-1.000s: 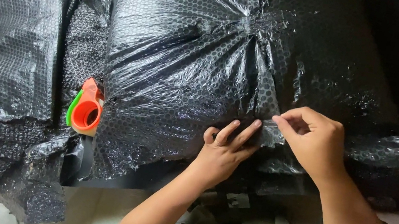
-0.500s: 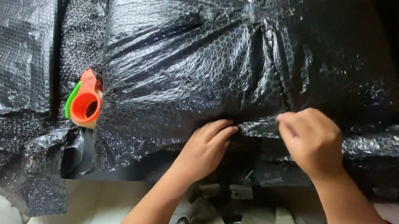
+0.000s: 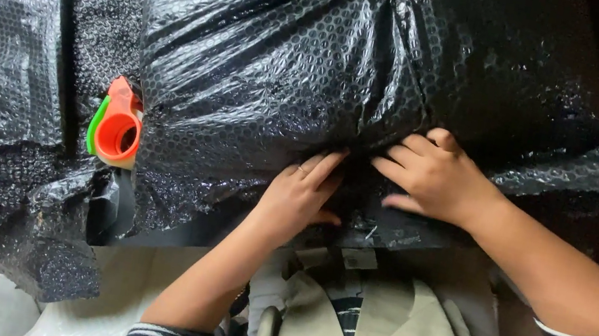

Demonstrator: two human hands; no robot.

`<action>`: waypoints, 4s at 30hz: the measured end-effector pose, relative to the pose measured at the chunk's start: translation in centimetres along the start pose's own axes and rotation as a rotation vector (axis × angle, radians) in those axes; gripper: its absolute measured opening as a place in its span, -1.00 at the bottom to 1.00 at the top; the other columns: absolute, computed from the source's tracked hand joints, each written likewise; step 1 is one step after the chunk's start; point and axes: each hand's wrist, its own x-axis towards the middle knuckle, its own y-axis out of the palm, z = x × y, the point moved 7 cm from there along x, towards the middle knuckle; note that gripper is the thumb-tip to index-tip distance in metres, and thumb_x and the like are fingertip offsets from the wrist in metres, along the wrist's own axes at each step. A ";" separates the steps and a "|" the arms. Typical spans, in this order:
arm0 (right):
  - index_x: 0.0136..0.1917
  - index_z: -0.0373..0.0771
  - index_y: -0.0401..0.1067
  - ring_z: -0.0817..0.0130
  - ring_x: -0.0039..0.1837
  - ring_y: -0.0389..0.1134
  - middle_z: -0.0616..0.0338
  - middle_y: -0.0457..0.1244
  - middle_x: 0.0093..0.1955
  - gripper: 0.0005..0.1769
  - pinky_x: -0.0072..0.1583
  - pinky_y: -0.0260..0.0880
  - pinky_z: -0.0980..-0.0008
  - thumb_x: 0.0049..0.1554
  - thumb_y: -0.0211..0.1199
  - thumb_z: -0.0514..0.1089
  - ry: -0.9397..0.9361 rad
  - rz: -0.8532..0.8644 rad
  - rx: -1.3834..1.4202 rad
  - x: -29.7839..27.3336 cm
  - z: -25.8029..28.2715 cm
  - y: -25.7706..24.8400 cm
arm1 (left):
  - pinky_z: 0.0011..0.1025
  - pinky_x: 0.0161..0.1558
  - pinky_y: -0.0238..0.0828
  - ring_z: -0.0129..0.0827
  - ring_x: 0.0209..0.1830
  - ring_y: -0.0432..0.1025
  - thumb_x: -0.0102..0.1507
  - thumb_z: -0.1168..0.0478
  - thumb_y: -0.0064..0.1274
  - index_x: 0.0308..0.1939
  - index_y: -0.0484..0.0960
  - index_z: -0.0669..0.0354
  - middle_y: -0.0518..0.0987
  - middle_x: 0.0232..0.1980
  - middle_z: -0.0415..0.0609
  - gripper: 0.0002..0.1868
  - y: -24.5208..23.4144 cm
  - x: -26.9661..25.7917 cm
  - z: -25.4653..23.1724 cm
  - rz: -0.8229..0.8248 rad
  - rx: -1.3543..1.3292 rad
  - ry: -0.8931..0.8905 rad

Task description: Using a tape dispenser to apply multiple strips of tape to secure black bubble wrap around an item.

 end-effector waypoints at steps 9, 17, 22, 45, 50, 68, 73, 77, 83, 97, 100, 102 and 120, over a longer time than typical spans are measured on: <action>0.03 0.05 0.47 0.30 0.00 0.26 0.37 0.24 -0.10 -0.63 0.11 0.07 0.14 0.06 0.34 0.25 -0.011 -0.254 0.069 0.5 1.9 -1.6 | -0.30 -0.21 0.47 -0.21 0.00 0.50 0.26 0.16 0.03 -0.01 0.58 0.04 0.51 0.16 -0.05 -0.76 1.4 0.0 -0.1 -0.177 0.055 -0.067; -0.17 -0.04 0.49 0.31 -0.06 0.32 0.31 0.22 -0.20 -0.81 0.17 0.29 0.24 0.31 0.19 -0.15 0.011 -0.511 -0.021 3.6 2.3 -5.0 | -0.42 -0.22 0.52 -0.25 -0.17 0.56 0.33 0.18 -0.04 0.00 0.59 0.02 0.61 -0.06 -0.19 -0.81 2.1 1.0 1.7 -0.234 -0.045 -0.255; -0.21 -0.11 0.48 0.27 -0.13 0.36 0.27 0.21 -0.25 -0.73 0.10 0.46 0.22 0.32 0.13 -0.26 0.025 -0.570 0.069 4.9 1.2 -5.3 | -0.40 -0.23 0.57 -0.21 -0.25 0.58 0.37 0.25 -0.05 -0.10 0.58 0.10 0.62 -0.18 -0.11 -0.90 0.4 1.5 1.9 -0.194 -0.137 -0.320; -0.30 -0.01 0.44 0.28 -0.19 0.31 0.36 0.14 -0.25 -0.81 -0.03 0.32 0.27 -0.03 0.47 -0.16 0.348 -0.386 0.318 6.1 -1.5 -2.7 | -0.38 -0.23 0.62 -0.25 -0.25 0.59 0.30 0.32 0.18 -0.12 0.80 0.09 0.69 -0.09 -0.04 -0.87 -6.4 1.5 1.3 -0.736 -0.011 -0.241; -0.24 -0.02 0.37 0.27 -0.24 0.34 0.36 0.14 -0.29 -0.71 -0.09 0.34 0.28 -0.06 0.52 -0.16 0.445 -0.283 0.427 6.7 -2.6 -3.5 | -0.48 -0.20 0.28 -0.43 -0.29 0.41 0.40 0.16 0.04 -0.23 0.78 -0.20 0.62 -0.24 -0.36 -0.79 -6.6 1.7 2.8 -0.718 0.154 -0.330; -0.06 0.06 0.43 0.33 -0.21 0.30 0.37 0.22 -0.18 -0.89 -0.19 0.28 0.33 0.26 0.21 0.06 -0.135 -0.117 0.322 8.4 -3.2 -4.4 | -0.35 -0.14 0.14 -0.35 -0.34 0.34 0.40 0.18 -0.01 -0.27 0.74 -0.07 0.60 -0.30 -0.26 -0.78 -3.2 1.1 3.7 -0.759 0.119 -0.408; -0.14 0.00 0.42 0.39 -0.25 0.22 0.42 0.17 -0.24 -0.77 -0.19 0.25 0.46 0.36 0.06 -0.17 -0.088 -0.317 0.322 7.2 -3.5 -6.2 | -0.35 -0.19 0.17 -0.28 -0.39 0.29 0.40 0.33 0.01 -0.24 0.79 0.03 0.60 -0.36 -0.15 -0.75 -2.9 0.9 3.4 -0.853 0.105 -0.349; -0.31 -0.07 0.25 0.36 -0.28 0.07 0.37 0.00 -0.34 -0.66 -0.23 0.12 0.41 0.30 0.00 -0.30 -0.074 -0.313 0.173 5.9 -2.9 -6.9 | -0.34 -0.16 0.16 -0.28 -0.37 0.26 0.38 0.33 0.03 -0.23 0.81 0.00 0.61 -0.37 -0.16 -0.76 -2.6 1.2 3.8 -0.848 0.123 -0.364; -0.15 -0.08 0.41 0.31 -0.24 0.17 0.29 0.15 -0.27 -0.88 -0.20 0.20 0.32 0.18 0.27 -0.05 0.138 -0.194 0.128 0.4 -1.7 -3.5 | -0.29 -0.18 0.16 -0.26 -0.46 0.18 0.35 0.49 -0.09 -0.31 0.79 0.20 0.54 -0.51 -0.10 -0.67 -3.4 2.2 3.7 -0.868 0.149 -0.348; 0.04 -0.05 0.69 0.28 -0.05 0.35 0.01 0.31 0.21 -0.60 0.04 0.47 0.32 -0.02 0.53 -0.43 0.641 -0.474 0.342 -10.0 -4.4 -5.8 | -0.29 -0.14 0.16 -0.25 -0.36 0.29 0.25 0.33 0.24 -0.28 0.83 -0.05 0.62 -0.38 -0.18 -0.86 -0.8 -0.9 3.7 -0.868 0.057 -0.399; 0.04 -0.28 0.57 0.06 0.11 0.34 -0.21 0.23 0.13 -0.74 0.18 0.46 0.24 0.19 0.35 -0.57 0.640 -0.454 0.515 -7.8 -4.1 -7.0 | -0.37 -0.03 0.05 -0.37 -0.30 0.33 0.39 0.24 0.03 -0.22 0.63 -0.10 0.61 -0.27 -0.28 -0.88 -1.8 0.2 3.9 -0.798 0.018 -0.436; 0.23 -0.41 0.37 -0.03 0.19 0.44 -0.15 0.36 0.16 -0.70 0.26 0.44 0.15 0.28 0.25 -0.23 0.574 -0.311 0.553 -6.8 -3.5 -5.3 | -0.38 -0.02 0.05 -0.36 -0.27 0.33 0.39 0.27 0.01 -0.22 0.62 -0.07 0.61 -0.26 -0.27 -0.86 -1.8 0.2 3.9 -0.798 0.016 -0.437; -0.07 -0.12 0.59 -0.07 -0.09 0.35 0.03 0.23 -0.10 -0.78 -0.11 0.39 -0.01 0.04 0.19 -0.15 0.534 -0.073 0.107 -4.7 -1.8 -1.1 | -0.34 -0.20 0.15 -0.28 -0.40 0.28 0.33 0.35 0.12 -0.32 0.78 0.04 0.61 -0.39 -0.16 -0.81 -2.7 0.4 3.6 -0.938 0.068 -0.348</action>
